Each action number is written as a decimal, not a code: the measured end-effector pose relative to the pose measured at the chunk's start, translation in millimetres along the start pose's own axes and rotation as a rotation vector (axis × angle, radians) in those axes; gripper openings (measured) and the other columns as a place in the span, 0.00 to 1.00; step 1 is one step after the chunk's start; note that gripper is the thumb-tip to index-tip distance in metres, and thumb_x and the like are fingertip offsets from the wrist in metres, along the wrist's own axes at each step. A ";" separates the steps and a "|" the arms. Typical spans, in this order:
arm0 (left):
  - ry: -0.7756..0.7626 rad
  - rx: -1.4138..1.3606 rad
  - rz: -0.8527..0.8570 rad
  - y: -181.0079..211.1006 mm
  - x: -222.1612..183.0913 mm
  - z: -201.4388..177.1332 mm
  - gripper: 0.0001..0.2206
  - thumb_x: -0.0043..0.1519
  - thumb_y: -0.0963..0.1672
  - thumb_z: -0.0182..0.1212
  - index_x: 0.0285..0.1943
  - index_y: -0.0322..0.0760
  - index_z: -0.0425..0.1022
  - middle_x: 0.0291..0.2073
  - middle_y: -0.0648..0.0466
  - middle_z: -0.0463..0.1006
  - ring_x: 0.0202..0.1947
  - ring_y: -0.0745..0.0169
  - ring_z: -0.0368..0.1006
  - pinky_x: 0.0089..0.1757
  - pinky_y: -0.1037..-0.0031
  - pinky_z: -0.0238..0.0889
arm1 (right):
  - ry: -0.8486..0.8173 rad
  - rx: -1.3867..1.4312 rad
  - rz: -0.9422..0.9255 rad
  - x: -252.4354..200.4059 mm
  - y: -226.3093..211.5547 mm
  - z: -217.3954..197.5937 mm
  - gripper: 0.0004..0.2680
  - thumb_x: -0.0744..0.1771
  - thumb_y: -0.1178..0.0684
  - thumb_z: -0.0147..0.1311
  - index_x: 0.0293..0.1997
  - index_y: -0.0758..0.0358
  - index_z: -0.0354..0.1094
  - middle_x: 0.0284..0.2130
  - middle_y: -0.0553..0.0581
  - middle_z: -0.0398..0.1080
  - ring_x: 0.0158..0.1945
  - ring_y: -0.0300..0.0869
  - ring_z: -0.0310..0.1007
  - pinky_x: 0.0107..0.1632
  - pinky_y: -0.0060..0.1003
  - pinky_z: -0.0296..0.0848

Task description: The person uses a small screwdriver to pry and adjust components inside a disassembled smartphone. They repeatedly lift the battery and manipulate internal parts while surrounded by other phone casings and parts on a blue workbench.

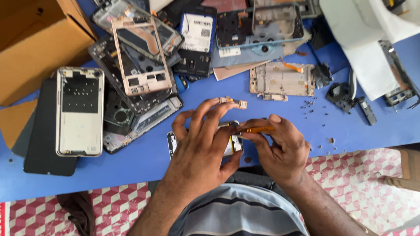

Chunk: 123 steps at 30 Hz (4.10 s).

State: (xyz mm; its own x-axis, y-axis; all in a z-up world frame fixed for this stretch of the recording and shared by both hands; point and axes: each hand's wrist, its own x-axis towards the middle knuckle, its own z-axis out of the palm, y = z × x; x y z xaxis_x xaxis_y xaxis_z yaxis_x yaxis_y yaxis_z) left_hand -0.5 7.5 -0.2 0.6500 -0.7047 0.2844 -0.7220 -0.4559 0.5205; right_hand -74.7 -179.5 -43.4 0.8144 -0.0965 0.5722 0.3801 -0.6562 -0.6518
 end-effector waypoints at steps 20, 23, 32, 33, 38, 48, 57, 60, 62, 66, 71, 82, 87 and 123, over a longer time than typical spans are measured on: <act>-0.001 0.067 0.012 0.6 -15.1 6.1 0.24 0.53 0.50 0.75 0.53 0.34 0.77 0.69 0.49 0.62 0.71 0.52 0.56 0.63 0.46 0.43 | -0.029 -0.046 -0.046 0.8 -3.5 3.3 0.25 0.69 0.68 0.61 0.70 0.59 0.47 0.44 0.64 0.78 0.47 0.46 0.84 0.49 0.34 0.85; 0.006 0.068 0.017 0.3 -15.9 6.8 0.24 0.53 0.50 0.75 0.53 0.34 0.77 0.68 0.49 0.62 0.70 0.53 0.56 0.63 0.45 0.43 | -0.035 -0.051 -0.044 -0.4 -3.1 3.4 0.25 0.69 0.68 0.61 0.70 0.59 0.47 0.45 0.64 0.78 0.47 0.46 0.84 0.49 0.34 0.85; 0.002 0.037 -0.006 -0.7 -17.5 6.9 0.25 0.52 0.50 0.76 0.53 0.33 0.77 0.68 0.49 0.63 0.70 0.53 0.57 0.62 0.45 0.43 | -0.038 -0.037 -0.032 -1.0 -3.3 3.8 0.25 0.69 0.68 0.61 0.71 0.59 0.47 0.45 0.65 0.78 0.47 0.46 0.83 0.50 0.34 0.84; 0.007 0.034 -0.007 -0.9 -17.8 6.9 0.25 0.52 0.50 0.75 0.54 0.33 0.77 0.68 0.49 0.63 0.70 0.53 0.57 0.62 0.46 0.43 | -0.040 -0.034 -0.031 -1.1 -3.4 3.9 0.26 0.69 0.68 0.61 0.71 0.59 0.47 0.45 0.65 0.78 0.47 0.46 0.83 0.50 0.34 0.84; 0.023 0.003 -0.018 -1.6 -19.4 6.6 0.24 0.53 0.50 0.75 0.53 0.32 0.77 0.68 0.49 0.64 0.69 0.53 0.59 0.63 0.46 0.43 | -0.043 -0.015 -0.034 -1.1 -3.3 4.7 0.26 0.69 0.69 0.61 0.72 0.59 0.46 0.45 0.66 0.78 0.47 0.46 0.83 0.50 0.34 0.84; 0.070 0.031 -0.057 -5.0 -24.8 -1.6 0.20 0.55 0.47 0.73 0.52 0.31 0.76 0.66 0.48 0.67 0.65 0.53 0.66 0.63 0.49 0.46 | -0.035 -0.074 -0.043 -1.2 -4.3 4.3 0.26 0.69 0.67 0.62 0.72 0.58 0.47 0.45 0.64 0.78 0.47 0.45 0.83 0.49 0.33 0.84; 0.091 0.068 -0.071 -10.0 -29.5 -4.7 0.18 0.58 0.48 0.72 0.50 0.31 0.77 0.66 0.49 0.68 0.62 0.54 0.68 0.62 0.50 0.47 | -0.046 -0.054 -0.029 -1.6 -3.9 3.7 0.27 0.69 0.68 0.62 0.74 0.57 0.47 0.45 0.63 0.78 0.48 0.46 0.83 0.49 0.33 0.85; 0.089 0.070 -0.069 -10.4 -31.1 -4.2 0.18 0.58 0.48 0.72 0.51 0.31 0.77 0.66 0.48 0.68 0.62 0.54 0.68 0.61 0.50 0.47 | -0.045 -0.063 -0.030 -1.9 -3.9 4.1 0.27 0.69 0.67 0.62 0.74 0.56 0.46 0.45 0.63 0.78 0.47 0.45 0.84 0.49 0.33 0.85; 0.085 0.071 -0.066 -10.2 -31.9 -4.3 0.18 0.59 0.48 0.72 0.51 0.31 0.77 0.65 0.48 0.68 0.62 0.54 0.68 0.61 0.51 0.47 | -0.045 -0.063 -0.034 -1.7 -4.2 4.6 0.28 0.70 0.67 0.62 0.75 0.55 0.46 0.45 0.63 0.78 0.47 0.45 0.84 0.48 0.33 0.85; 0.084 0.056 -0.066 -9.5 -30.7 -4.0 0.18 0.58 0.48 0.72 0.50 0.31 0.77 0.65 0.48 0.69 0.62 0.53 0.67 0.61 0.50 0.48 | -0.034 -0.091 -0.058 0.5 -5.4 4.7 0.29 0.69 0.67 0.62 0.75 0.54 0.45 0.44 0.63 0.78 0.46 0.45 0.84 0.46 0.33 0.84; 0.077 0.043 -0.065 -7.1 -30.7 -4.3 0.18 0.57 0.47 0.73 0.50 0.31 0.77 0.65 0.47 0.69 0.63 0.52 0.67 0.61 0.50 0.48 | -0.064 -0.107 -0.131 6.5 -5.2 4.8 0.31 0.69 0.67 0.62 0.77 0.50 0.43 0.42 0.62 0.78 0.45 0.46 0.84 0.45 0.34 0.85; 0.061 0.028 -0.067 -7.5 -31.9 -4.4 0.19 0.56 0.47 0.73 0.50 0.31 0.77 0.65 0.47 0.69 0.63 0.51 0.67 0.60 0.49 0.49 | -0.265 0.020 -0.210 29.8 -3.6 -2.2 0.32 0.68 0.73 0.57 0.78 0.47 0.43 0.41 0.62 0.76 0.41 0.47 0.83 0.41 0.35 0.85; 0.048 0.028 -0.062 -8.8 -32.0 -4.0 0.20 0.56 0.48 0.72 0.52 0.30 0.76 0.65 0.45 0.68 0.64 0.50 0.66 0.60 0.48 0.51 | -0.289 0.023 -0.212 32.4 -3.5 -2.7 0.33 0.68 0.71 0.59 0.78 0.47 0.43 0.41 0.61 0.76 0.43 0.47 0.82 0.41 0.34 0.84; -0.016 0.044 -0.021 -19.8 -33.5 -5.1 0.22 0.57 0.50 0.70 0.56 0.35 0.75 0.62 0.47 0.71 0.65 0.50 0.64 0.60 0.51 0.53 | -0.335 -0.001 -0.213 43.6 -13.4 1.2 0.21 0.65 0.67 0.59 0.62 0.65 0.54 0.43 0.66 0.76 0.44 0.55 0.81 0.43 0.42 0.81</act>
State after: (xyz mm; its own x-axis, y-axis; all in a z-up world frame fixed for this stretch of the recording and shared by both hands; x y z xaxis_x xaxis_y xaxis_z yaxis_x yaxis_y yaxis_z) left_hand -6.8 43.0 -15.9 0.6617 -0.7030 0.2608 -0.7180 -0.4938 0.4905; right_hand -43.7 -173.9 -10.3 0.8151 0.2915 0.5006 0.5561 -0.6359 -0.5351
